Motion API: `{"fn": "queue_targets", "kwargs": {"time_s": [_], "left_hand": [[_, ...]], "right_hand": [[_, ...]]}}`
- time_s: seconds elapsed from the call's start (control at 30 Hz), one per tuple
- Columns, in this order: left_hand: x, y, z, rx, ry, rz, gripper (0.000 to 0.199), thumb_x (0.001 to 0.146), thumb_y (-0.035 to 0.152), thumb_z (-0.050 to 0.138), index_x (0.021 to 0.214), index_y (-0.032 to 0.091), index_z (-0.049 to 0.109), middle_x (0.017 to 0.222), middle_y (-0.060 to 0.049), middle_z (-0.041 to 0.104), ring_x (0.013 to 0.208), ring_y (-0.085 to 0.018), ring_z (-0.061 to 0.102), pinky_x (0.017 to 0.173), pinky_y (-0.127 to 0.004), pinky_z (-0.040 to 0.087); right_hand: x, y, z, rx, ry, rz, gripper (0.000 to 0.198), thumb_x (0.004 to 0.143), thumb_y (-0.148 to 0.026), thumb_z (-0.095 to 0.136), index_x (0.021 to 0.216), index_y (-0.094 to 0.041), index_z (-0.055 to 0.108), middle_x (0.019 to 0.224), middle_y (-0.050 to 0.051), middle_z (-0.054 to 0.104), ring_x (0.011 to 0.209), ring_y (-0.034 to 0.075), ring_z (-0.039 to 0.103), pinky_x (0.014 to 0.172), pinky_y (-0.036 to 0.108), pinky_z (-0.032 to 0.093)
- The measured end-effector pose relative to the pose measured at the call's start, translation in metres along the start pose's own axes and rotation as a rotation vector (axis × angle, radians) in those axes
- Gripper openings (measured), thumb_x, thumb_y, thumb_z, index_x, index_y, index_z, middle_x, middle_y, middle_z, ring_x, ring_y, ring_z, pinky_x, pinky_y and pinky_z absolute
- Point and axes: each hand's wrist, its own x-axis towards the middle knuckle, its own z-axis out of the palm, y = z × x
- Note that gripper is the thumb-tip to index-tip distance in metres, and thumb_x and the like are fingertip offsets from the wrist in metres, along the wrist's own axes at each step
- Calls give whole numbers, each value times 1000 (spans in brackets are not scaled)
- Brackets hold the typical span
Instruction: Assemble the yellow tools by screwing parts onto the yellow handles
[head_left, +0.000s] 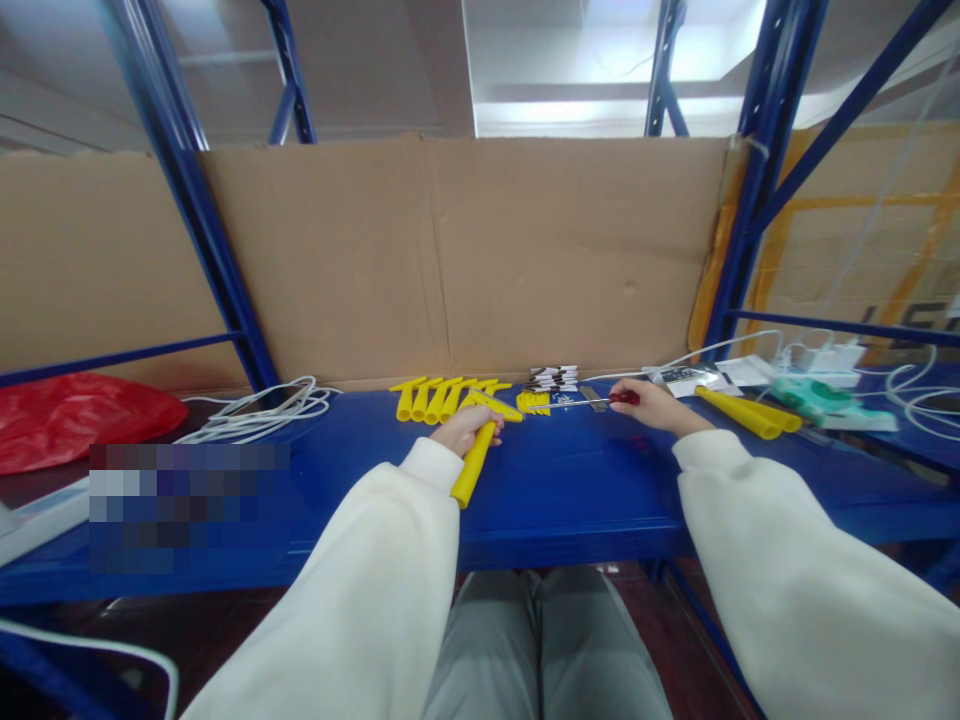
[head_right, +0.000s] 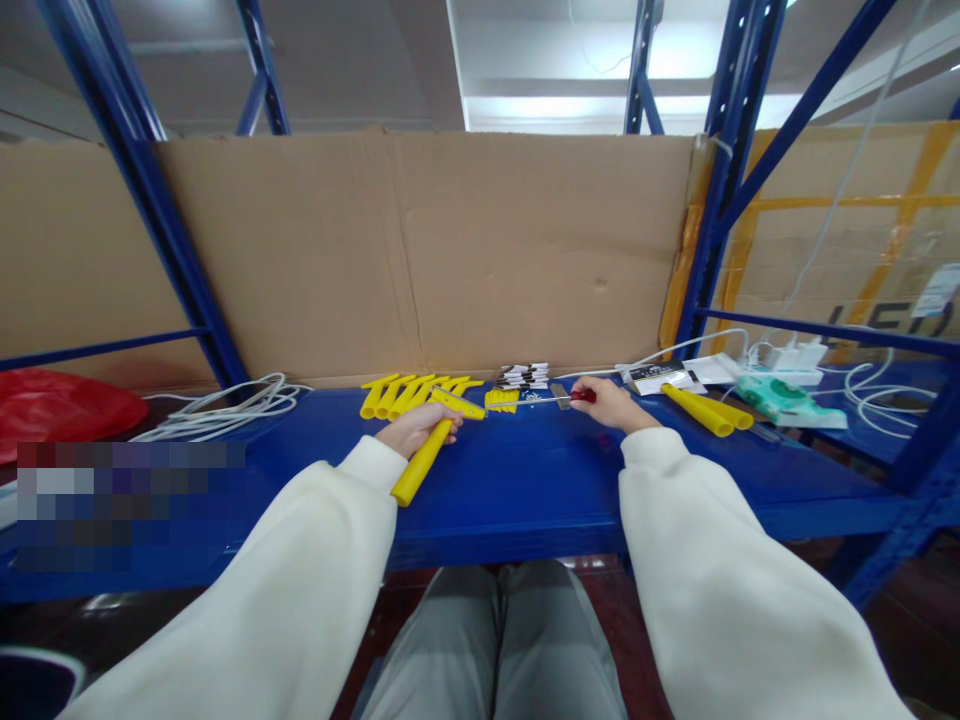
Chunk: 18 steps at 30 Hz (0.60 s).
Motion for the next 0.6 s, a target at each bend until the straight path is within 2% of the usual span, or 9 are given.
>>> {"fn": "queue_targets", "kwargs": {"time_s": [0.1,0.27,0.6], "left_hand": [[0,0,3,-16,7,-85,27,78,-2,51,58,16,53,55,0,49,48,-9,45,48,-20,44],[1,-1,7,-48,2,-58,26,73,-5,57,57,16,54,55,0,50,48,-10,45,46,-21,42],[4,-1,6,-24,-9,-98,20,74,-2,58,63,15,58,59,-1,51,50,-10,46,46,-21,42]], "right_hand": [[1,-8,3,-20,38,-29,24,79,-43,65,89,-22,70,86,7,73,87,25,65,82,40,51],[2,-13,6,-75,48,-47,22,79,-42,65,89,-23,70,89,7,73,92,27,64,84,43,49],[3,-6,7,-112,53,-44,24,80,-45,63,92,-25,70,89,7,72,91,27,63,84,45,47]]}}
